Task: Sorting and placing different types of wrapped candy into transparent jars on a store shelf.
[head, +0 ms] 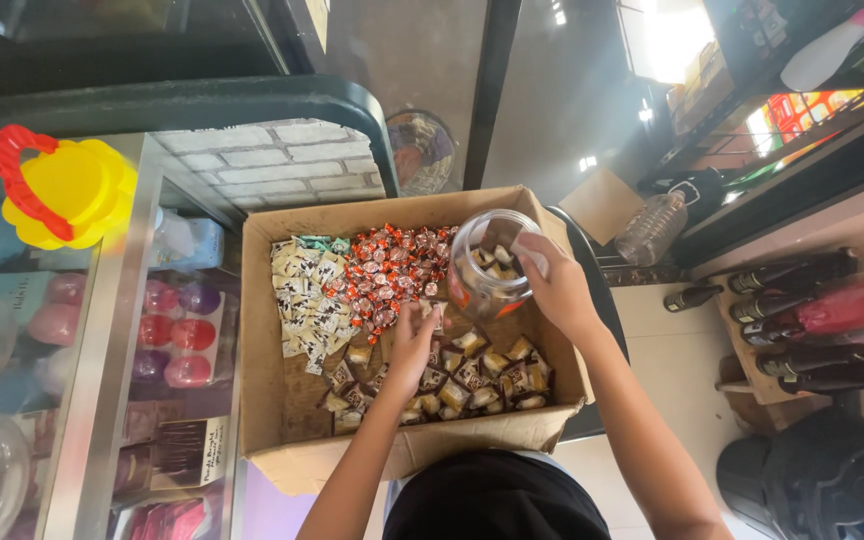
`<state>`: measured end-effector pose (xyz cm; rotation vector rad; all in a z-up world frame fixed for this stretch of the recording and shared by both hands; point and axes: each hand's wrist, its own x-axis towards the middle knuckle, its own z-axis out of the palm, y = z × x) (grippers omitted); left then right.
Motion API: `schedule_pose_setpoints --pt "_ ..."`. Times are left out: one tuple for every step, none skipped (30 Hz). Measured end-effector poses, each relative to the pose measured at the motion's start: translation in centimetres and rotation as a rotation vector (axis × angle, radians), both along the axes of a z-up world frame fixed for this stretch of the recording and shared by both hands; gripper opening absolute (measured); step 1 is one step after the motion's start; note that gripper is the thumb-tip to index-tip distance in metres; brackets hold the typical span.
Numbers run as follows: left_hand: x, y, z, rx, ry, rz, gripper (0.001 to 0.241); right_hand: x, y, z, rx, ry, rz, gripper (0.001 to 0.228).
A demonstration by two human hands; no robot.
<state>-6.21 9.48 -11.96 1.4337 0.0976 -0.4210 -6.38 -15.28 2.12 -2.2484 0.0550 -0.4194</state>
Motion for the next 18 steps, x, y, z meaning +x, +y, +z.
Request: schedule_pose_setpoints --pt "0.3 -0.3 1.1 -0.001 -0.001 0.002 0.029 -0.2 -0.3 -0.3 -0.001 -0.001 0.002 0.029" --pt "0.5 -0.5 2.2 0.039 -0.075 0.004 0.029 -0.5 -0.6 -0.7 0.069 0.002 0.020 0.028" --pt "0.6 -0.8 3.3 0.079 -0.145 0.002 0.030 -0.9 -1.0 -1.1 0.140 0.008 0.033 0.028" --pt "1.0 -1.2 3.7 0.078 -0.143 0.001 0.030 -1.3 -1.1 -1.2 0.139 0.010 0.032 0.028" --pt "1.6 -1.6 4.2 0.096 -0.183 -0.010 0.031 -1.7 -1.4 -1.2 0.197 0.025 0.027 0.026" --pt "2.1 -2.0 4.6 0.114 -0.223 -0.020 0.033 -2.0 -1.6 -1.2 0.256 0.039 0.023 0.025" --pt "2.7 -2.6 4.6 0.113 -0.224 -0.024 0.033 -2.4 -1.7 -1.1 0.255 0.037 0.019 0.025" --pt "3.3 -3.2 4.6 0.046 -0.287 -0.033 0.032 -2.8 -1.9 -1.0 0.271 0.043 -0.006 0.024" --pt "3.9 -3.8 4.6 -0.022 -0.350 -0.044 0.031 -3.3 -2.0 -0.9 0.287 0.048 -0.033 0.024" --pt "4.1 -4.4 6.3 -0.023 -0.351 -0.050 0.031 -3.7 -2.3 -1.0 0.287 0.046 -0.038 0.024" --pt "4.3 -5.1 8.1 -0.036 -0.416 -0.054 0.030 -4.1 -2.5 -1.1 0.307 0.056 -0.057 0.022" --pt "4.6 -5.7 9.9 -0.049 -0.482 -0.059 0.030 -4.5 -2.7 -1.2 0.327 0.065 -0.076 0.020" --pt "4.9 -6.3 10.7 -0.050 -0.484 -0.062 0.030 -4.9 -2.7 -1.7 0.327 0.062 -0.078 0.020" --pt "5.3 -7.0 11.6 0.017 -0.566 -0.063 0.031 -5.4 -2.8 -2.1 0.325 0.072 -0.120 0.020" --pt "5.6 -7.7 12.4 0.084 -0.646 -0.062 0.031 -5.8 -2.9 -2.6 0.322 0.082 -0.162 0.019" --pt "6.0 -8.2 12.6 0.083 -0.648 -0.063 0.031 -6.1 -2.8 -2.7 0.322 0.080 -0.163 0.019" --pt "6.2 -8.7 12.7 0.180 -0.735 -0.081 0.029 -6.5 -2.6 -2.8 0.350 0.094 -0.177 0.019" --pt "6.6 -9.2 12.8 0.278 -0.821 -0.097 0.027 -6.9 -2.5 -2.9 0.378 0.109 -0.191 0.019"
